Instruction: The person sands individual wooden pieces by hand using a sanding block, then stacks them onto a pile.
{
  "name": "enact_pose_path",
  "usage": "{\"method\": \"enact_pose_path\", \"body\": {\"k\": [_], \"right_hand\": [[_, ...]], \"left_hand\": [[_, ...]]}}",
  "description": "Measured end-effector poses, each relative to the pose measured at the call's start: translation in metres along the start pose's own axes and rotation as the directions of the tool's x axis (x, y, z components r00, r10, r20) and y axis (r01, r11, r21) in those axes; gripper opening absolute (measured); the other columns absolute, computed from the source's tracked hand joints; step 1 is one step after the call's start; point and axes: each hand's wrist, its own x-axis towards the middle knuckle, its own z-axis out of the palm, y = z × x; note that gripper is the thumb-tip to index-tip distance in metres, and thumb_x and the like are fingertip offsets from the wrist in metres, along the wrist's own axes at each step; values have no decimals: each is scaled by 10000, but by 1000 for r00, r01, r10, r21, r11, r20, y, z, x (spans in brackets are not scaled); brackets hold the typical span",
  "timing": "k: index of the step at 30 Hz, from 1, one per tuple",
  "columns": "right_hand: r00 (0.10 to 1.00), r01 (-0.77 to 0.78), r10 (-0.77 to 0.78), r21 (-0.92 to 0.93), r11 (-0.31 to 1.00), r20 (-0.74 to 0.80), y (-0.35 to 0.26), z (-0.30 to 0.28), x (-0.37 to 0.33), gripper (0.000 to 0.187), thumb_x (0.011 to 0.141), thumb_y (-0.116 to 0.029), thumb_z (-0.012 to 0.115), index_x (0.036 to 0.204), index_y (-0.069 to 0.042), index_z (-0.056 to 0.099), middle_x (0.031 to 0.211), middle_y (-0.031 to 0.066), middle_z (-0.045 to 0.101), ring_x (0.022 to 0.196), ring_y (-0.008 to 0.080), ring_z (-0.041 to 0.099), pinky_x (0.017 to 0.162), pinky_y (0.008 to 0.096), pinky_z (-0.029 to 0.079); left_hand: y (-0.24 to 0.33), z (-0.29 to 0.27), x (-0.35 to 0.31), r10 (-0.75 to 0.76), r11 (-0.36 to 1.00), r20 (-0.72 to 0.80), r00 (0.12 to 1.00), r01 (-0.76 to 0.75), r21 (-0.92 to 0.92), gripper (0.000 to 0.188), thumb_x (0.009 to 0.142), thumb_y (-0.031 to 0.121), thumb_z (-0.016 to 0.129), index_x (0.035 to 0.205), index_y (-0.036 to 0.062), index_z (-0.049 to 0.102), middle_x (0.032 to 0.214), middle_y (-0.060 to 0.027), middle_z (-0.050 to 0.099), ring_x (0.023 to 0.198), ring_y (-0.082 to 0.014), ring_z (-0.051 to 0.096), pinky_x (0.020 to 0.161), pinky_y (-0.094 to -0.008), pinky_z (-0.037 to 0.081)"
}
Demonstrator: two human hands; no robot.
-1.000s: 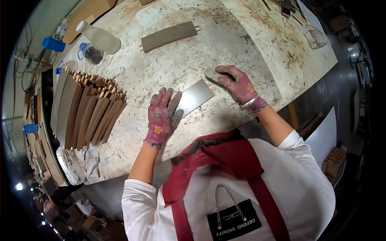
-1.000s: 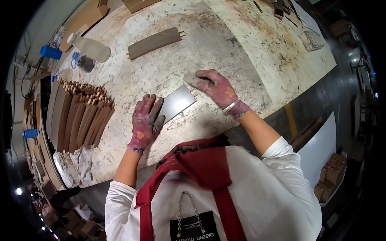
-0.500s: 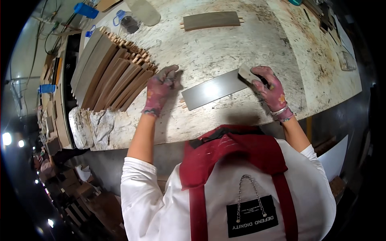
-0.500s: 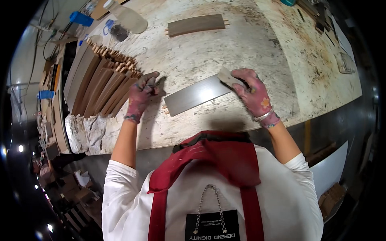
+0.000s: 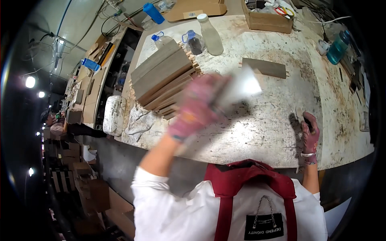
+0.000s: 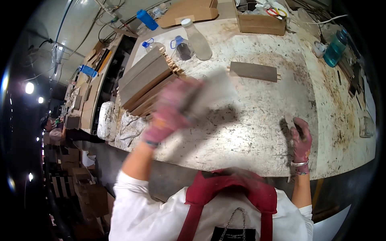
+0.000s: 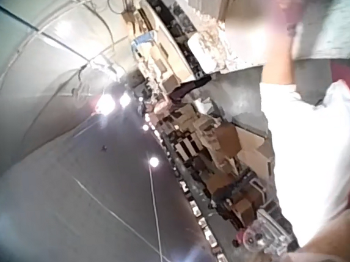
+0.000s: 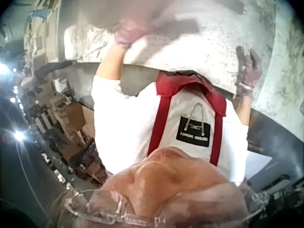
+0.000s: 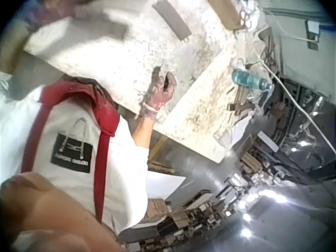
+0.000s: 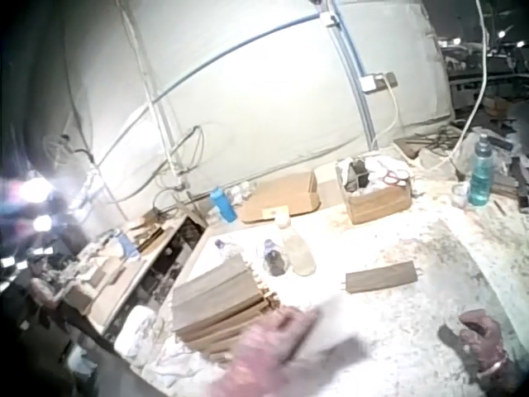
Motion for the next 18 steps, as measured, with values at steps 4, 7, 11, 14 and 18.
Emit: {"method": "enact_pose_path", "body": {"k": [4,7,11,14,18], "right_hand": [[1000,-9,9,16,1000,14,5,-1,3,351,933,-170,682,1224,17,623,1202,93,624,1106,203,589,967,315,464],[999,2,-4,32,999,51,3,14,4,363,930,-179,686,1228,17,618,1197,96,627,1112,207,589,970,318,462],[997,-32,29,38,999,67,1,11,3,379,930,-205,683,1231,17,616,1197,97,627,1125,211,585,979,325,454],[997,-71,72,15,997,-16,5,-1,1,419,929,-229,683,1259,19,607,1201,96,628,1127,211,584,977,327,455],[976,-217,218,150,965,12,25,-3,6,420,968,-194,638,1327,10,560,1281,90,580,1067,170,574,931,279,467]], "left_hand": [[-104,-85,13,-261,964,-95,961,264,22,668,827,282,771,1406,56,527,1303,-176,585,1223,-310,567,1078,-365,430],[-194,-79,-7,-380,924,14,925,380,-48,673,810,220,790,1414,86,526,1365,-153,554,1273,-290,535,1094,-350,411],[-199,-70,-3,-439,887,78,895,445,-122,634,821,234,788,1390,94,545,1425,-143,523,1323,-275,501,1112,-354,395],[-131,-50,37,-248,967,-145,958,237,-88,495,875,106,702,1349,103,559,1296,-120,593,1174,-233,586,993,-317,486],[-27,23,83,31,934,123,992,15,-357,526,901,312,697,1362,101,559,1355,-162,574,1285,-336,509,1119,-423,394]]}}
